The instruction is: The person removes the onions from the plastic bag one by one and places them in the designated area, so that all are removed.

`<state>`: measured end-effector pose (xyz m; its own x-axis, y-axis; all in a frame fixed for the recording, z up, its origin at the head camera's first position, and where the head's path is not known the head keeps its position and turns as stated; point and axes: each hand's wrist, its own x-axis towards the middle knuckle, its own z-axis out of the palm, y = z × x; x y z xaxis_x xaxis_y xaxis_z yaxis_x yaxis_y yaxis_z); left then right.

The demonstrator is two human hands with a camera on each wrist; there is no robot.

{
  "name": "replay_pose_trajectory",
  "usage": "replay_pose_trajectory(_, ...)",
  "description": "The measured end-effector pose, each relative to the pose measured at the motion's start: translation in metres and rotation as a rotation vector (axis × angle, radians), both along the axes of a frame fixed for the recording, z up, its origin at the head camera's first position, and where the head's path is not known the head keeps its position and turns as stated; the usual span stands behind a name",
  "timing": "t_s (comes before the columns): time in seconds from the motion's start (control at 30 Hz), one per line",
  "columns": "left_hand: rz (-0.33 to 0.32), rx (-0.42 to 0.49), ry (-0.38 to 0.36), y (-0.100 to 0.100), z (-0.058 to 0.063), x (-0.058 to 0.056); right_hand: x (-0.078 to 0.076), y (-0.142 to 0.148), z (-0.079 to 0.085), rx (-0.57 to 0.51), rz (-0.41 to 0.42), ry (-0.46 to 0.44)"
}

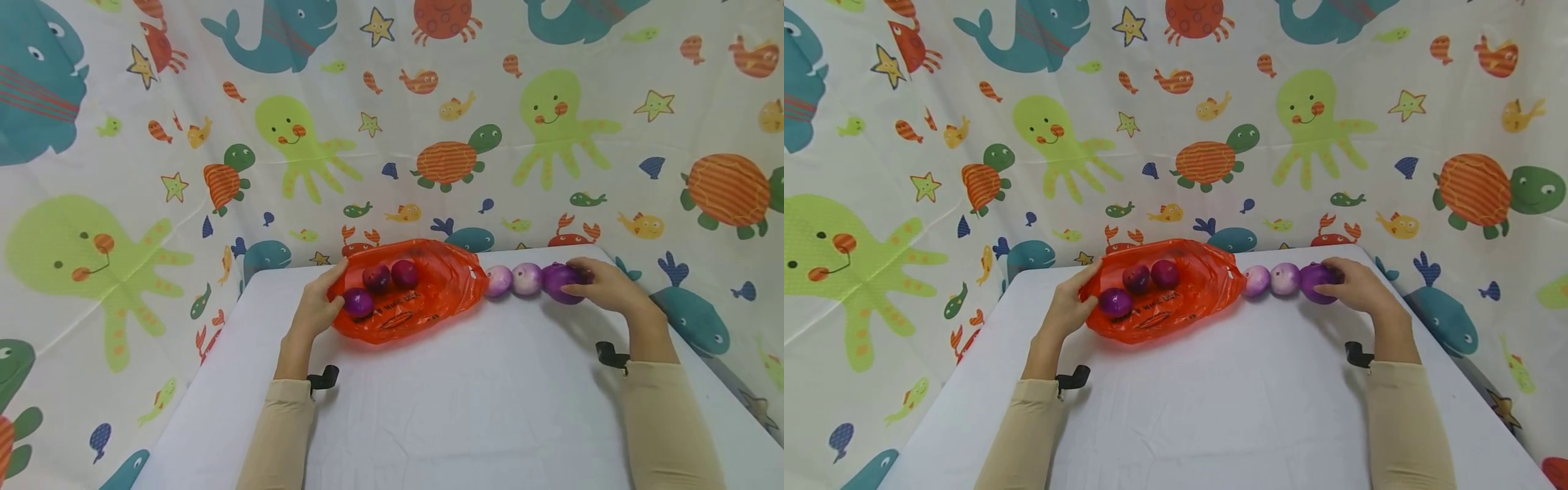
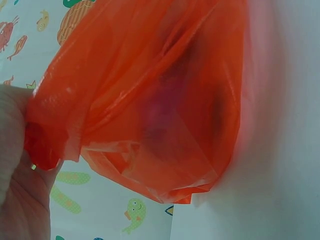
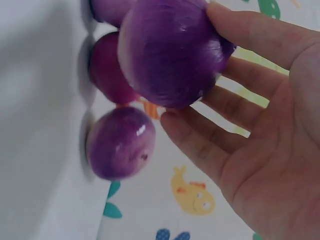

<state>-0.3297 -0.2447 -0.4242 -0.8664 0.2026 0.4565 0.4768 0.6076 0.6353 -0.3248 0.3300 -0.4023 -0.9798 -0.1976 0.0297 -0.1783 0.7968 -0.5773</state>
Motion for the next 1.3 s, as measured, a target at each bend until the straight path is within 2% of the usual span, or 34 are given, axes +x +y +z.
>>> replay_pose_trajectory(0.17,-0.001,-0.001,0.002,0.0,0.001,0.0,0.005,0.012,0.002,0.02,-0.018,-0.075)
replay_pose_trajectory(0.37,0.008,0.001,0.001,0.0,0.0,0.001,0.008,0.024,-0.001,0.055,0.005,-0.069)
replay_pose_trajectory(0.67,0.004,0.002,0.001,-0.001,0.0,-0.001,0.016,0.041,-0.003,0.082,0.012,-0.12)
replay_pose_trajectory(0.93,0.01,-0.003,0.005,-0.001,-0.002,-0.001,0.018,0.051,-0.005,0.106,-0.053,-0.216)
replay_pose_trajectory(1.3,0.0,0.008,0.01,0.0,-0.001,-0.001,0.02,0.063,-0.007,0.116,-0.105,-0.255)
